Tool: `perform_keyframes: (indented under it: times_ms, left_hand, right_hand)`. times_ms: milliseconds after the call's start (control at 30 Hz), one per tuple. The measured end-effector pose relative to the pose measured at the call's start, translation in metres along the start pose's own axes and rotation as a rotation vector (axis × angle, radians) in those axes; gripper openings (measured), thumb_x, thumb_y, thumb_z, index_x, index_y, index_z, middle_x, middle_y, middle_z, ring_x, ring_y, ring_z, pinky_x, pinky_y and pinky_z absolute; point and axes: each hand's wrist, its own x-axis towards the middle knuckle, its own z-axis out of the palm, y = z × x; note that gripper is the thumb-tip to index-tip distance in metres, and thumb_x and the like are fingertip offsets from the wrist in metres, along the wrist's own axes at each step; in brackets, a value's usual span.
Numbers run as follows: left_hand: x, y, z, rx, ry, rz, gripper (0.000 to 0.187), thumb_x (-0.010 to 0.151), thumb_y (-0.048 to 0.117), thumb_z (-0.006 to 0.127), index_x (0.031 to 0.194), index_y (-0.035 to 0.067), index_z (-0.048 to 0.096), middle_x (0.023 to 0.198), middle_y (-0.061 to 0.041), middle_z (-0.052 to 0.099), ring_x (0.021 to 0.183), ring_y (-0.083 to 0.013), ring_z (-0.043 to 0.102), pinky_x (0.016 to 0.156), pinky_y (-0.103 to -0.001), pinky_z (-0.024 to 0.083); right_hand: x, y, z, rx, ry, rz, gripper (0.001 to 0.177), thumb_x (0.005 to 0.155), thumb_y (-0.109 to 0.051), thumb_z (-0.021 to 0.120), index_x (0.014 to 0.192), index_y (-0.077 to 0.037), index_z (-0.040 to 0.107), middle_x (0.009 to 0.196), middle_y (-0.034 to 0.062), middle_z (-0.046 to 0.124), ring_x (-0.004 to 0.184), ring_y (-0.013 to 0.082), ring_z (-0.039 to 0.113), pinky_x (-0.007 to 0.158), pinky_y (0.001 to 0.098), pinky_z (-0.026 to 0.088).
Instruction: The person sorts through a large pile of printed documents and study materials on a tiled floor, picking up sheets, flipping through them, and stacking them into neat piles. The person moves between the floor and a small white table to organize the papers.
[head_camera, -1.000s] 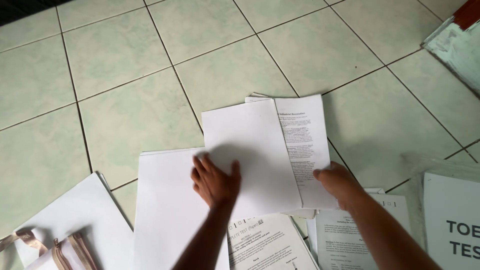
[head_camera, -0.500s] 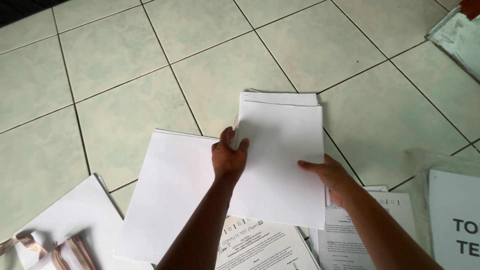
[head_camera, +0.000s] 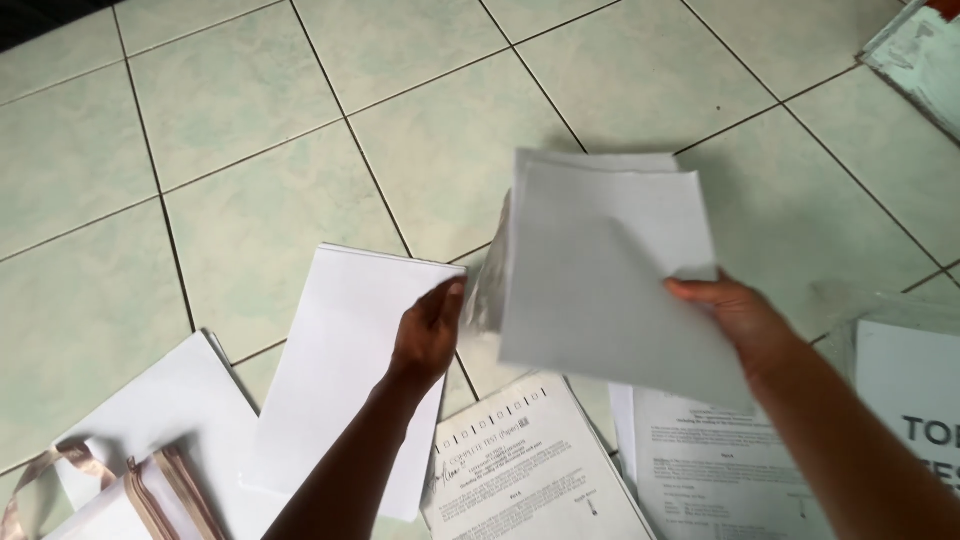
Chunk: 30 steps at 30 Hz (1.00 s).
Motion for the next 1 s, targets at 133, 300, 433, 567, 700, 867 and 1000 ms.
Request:
perform_keyframes:
  times_ms: [133, 300, 433, 567, 700, 867, 1000]
  left_hand:
    - [-0.039, 0.005, -0.002, -0.156, -0.034, -0.226, 0.078, 0.097, 0.062, 0.026, 0.139, 0.005, 0.059, 0.13, -0.016, 0.072, 0.12, -0.0267, 0.066, 0.098, -0.043, 0.049]
    - [-0.127, -0.028, -0.001, -0.316, 0.214, -0.435, 0.075, 0.099, 0.059, 0.029, 0.128, 0.001, 0.065, 0.126, -0.019, 0.071, 0.115, -0.0291, 0.066, 0.097, -0.042, 0.052]
    - [-0.222, -0.091, 0.008, 0.241, 0.535, -0.332, 0.064, 0.1, 0.053, 0.041, 0.128, 0.0, 0.062, 0.121, -0.023, 0.066, 0.108, -0.036, 0.065, 0.094, -0.046, 0.051]
    - [-0.268, -0.128, 0.042, 0.233, 0.653, -0.588, 0.062, 0.09, 0.054, 0.057, 0.126, 0.005, 0.067, 0.116, -0.014, 0.075, 0.111, -0.0285, 0.07, 0.098, -0.04, 0.053]
    - [-0.268, -0.114, 0.071, 0.101, 0.658, -0.791, 0.053, 0.09, 0.045, 0.061, 0.122, 0.006, 0.073, 0.118, -0.014, 0.07, 0.11, -0.03, 0.068, 0.099, -0.042, 0.051]
    - [-0.259, -0.084, 0.075, 0.008, 0.598, -0.844, 0.053, 0.092, 0.045, 0.055, 0.119, 0.005, 0.076, 0.11, -0.015, 0.079, 0.108, -0.0304, 0.073, 0.101, -0.042, 0.053]
    - [-0.25, -0.084, 0.075, 0.097, 0.609, -0.91, 0.054, 0.092, 0.047, 0.055, 0.121, 0.007, 0.077, 0.119, -0.013, 0.078, 0.115, -0.0289, 0.07, 0.106, -0.041, 0.05]
  right_hand:
    - [-0.017, 0.017, -0.039, -0.058, -0.039, -0.078, 0.075, 0.078, -0.025, 0.07, 0.15, -0.018, 0.049, 0.131, 0.0126, 0.067, 0.117, 0.0295, 0.064, 0.101, 0.0454, 0.049]
    - [-0.017, 0.104, -0.057, -0.07, -0.329, -0.096, 0.088, 0.081, -0.019, 0.08, 0.158, -0.011, 0.038, 0.145, 0.0326, 0.063, 0.124, 0.0486, 0.062, 0.101, 0.0603, 0.051]
    - [-0.037, 0.165, -0.054, -0.571, -0.209, -0.167, 0.108, 0.076, -0.025, 0.084, 0.16, -0.016, 0.016, 0.165, 0.0077, 0.028, 0.15, 0.0244, 0.031, 0.118, 0.0423, 0.033]
    - [-0.072, 0.186, -0.032, -0.536, -0.358, -0.157, 0.11, 0.074, -0.022, 0.08, 0.164, -0.019, 0.016, 0.166, 0.0058, 0.026, 0.153, 0.0235, 0.026, 0.118, 0.0421, 0.03]
    - [-0.092, 0.186, -0.011, -0.804, -0.239, -0.151, 0.078, 0.083, -0.025, 0.069, 0.154, -0.01, 0.04, 0.156, 0.0111, 0.052, 0.145, 0.0268, 0.049, 0.119, 0.0395, 0.038]
    - [-0.11, 0.183, 0.009, -0.889, -0.067, -0.241, 0.079, 0.079, -0.016, 0.066, 0.153, -0.006, 0.04, 0.145, 0.0211, 0.051, 0.131, 0.0317, 0.054, 0.107, 0.0415, 0.048]
    - [-0.12, 0.164, 0.024, -0.778, -0.101, 0.163, 0.091, 0.084, -0.015, 0.066, 0.162, -0.006, 0.021, 0.126, 0.0261, 0.066, 0.111, 0.0365, 0.075, 0.094, 0.0454, 0.06]
